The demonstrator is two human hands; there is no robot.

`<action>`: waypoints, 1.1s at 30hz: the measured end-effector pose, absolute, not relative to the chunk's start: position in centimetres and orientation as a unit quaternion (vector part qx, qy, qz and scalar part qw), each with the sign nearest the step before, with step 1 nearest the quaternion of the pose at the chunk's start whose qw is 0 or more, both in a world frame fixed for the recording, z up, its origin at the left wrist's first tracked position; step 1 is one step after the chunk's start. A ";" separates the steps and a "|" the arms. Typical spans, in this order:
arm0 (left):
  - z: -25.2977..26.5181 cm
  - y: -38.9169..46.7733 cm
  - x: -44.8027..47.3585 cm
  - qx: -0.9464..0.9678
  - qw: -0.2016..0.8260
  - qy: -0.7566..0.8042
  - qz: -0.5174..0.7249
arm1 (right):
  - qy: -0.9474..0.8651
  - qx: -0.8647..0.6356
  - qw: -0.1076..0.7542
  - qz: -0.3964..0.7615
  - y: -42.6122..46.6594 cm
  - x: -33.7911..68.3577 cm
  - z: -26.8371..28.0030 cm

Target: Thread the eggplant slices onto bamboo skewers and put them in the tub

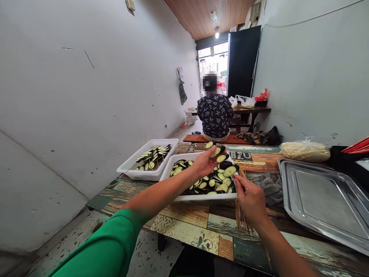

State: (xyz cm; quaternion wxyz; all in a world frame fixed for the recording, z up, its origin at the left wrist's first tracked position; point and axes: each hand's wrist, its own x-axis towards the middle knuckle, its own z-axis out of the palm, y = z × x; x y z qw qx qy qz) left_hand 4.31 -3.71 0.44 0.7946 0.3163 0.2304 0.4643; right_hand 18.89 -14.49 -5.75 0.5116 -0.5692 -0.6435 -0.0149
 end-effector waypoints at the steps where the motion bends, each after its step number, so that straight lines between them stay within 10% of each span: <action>1: 0.3 -3.8 4.5 0.321 0.796 0.238 0.455 | -0.642 -0.570 0.513 -0.015 -14.5 18.9 -5.7; 33: 1.5 -1.7 2.3 0.345 0.759 0.203 0.514 | -0.643 -0.565 0.516 0.001 -14.6 19.2 -6.0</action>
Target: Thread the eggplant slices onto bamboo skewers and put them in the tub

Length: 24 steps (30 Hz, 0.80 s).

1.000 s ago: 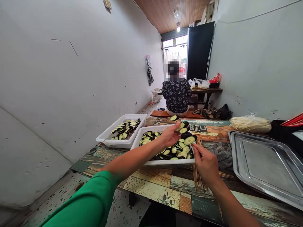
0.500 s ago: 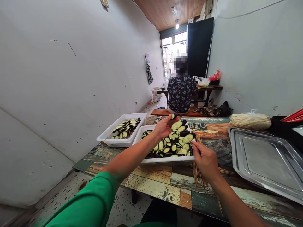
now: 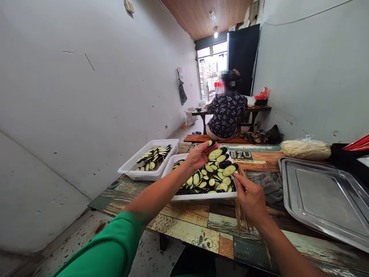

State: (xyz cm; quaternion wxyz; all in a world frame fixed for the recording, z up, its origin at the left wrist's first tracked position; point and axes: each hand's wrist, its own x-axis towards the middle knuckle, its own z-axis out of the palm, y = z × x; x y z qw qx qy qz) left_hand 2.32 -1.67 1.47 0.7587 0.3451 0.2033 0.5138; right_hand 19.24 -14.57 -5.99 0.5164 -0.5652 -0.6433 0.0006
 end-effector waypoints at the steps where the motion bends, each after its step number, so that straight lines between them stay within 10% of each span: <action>1: 1.4 -1.6 2.4 0.337 0.759 0.209 0.515 | -0.645 -0.564 0.516 0.003 -14.6 19.2 -6.0; 24: 1.0 -0.9 2.4 0.255 0.754 0.247 0.553 | -0.662 -0.574 0.481 0.021 -15.1 19.1 -5.4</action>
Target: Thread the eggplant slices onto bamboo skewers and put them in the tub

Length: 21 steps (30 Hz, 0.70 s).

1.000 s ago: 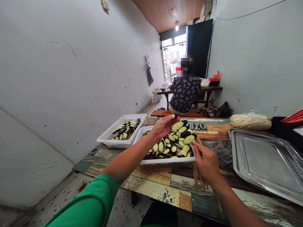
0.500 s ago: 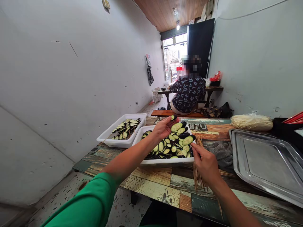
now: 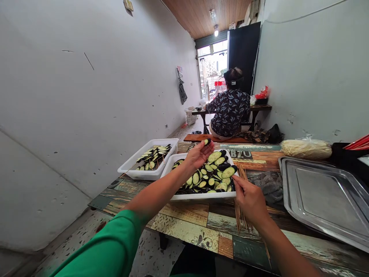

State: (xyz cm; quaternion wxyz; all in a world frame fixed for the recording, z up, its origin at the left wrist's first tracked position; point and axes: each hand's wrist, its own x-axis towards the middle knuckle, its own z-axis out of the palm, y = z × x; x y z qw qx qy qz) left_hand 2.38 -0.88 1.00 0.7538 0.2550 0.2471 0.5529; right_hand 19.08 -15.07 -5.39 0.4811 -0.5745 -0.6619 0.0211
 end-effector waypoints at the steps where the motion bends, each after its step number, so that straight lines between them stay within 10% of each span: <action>1: 1.0 -0.7 2.1 0.246 0.754 0.249 0.556 | -0.660 -0.577 0.481 0.024 -15.0 19.1 -5.5; 21: 1.3 -0.6 1.7 0.223 0.778 0.293 0.509 | -0.658 -0.583 0.476 0.028 -15.0 19.1 -5.4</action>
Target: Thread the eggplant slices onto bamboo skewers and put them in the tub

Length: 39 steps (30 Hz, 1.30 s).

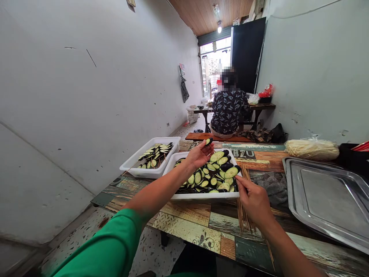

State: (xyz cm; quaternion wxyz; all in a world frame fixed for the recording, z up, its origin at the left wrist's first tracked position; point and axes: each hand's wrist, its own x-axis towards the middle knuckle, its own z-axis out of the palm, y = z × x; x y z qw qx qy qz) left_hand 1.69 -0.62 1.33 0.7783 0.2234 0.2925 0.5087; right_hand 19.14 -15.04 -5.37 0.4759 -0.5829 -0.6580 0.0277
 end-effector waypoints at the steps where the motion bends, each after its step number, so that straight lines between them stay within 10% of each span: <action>1: 1.4 -0.7 1.7 0.222 0.778 0.294 0.509 | -0.658 -0.584 0.475 0.028 -15.1 19.1 -5.4; 39: 1.4 -2.5 3.0 0.294 0.741 0.243 0.552 | -0.627 -0.588 0.509 0.040 -15.2 18.8 -5.6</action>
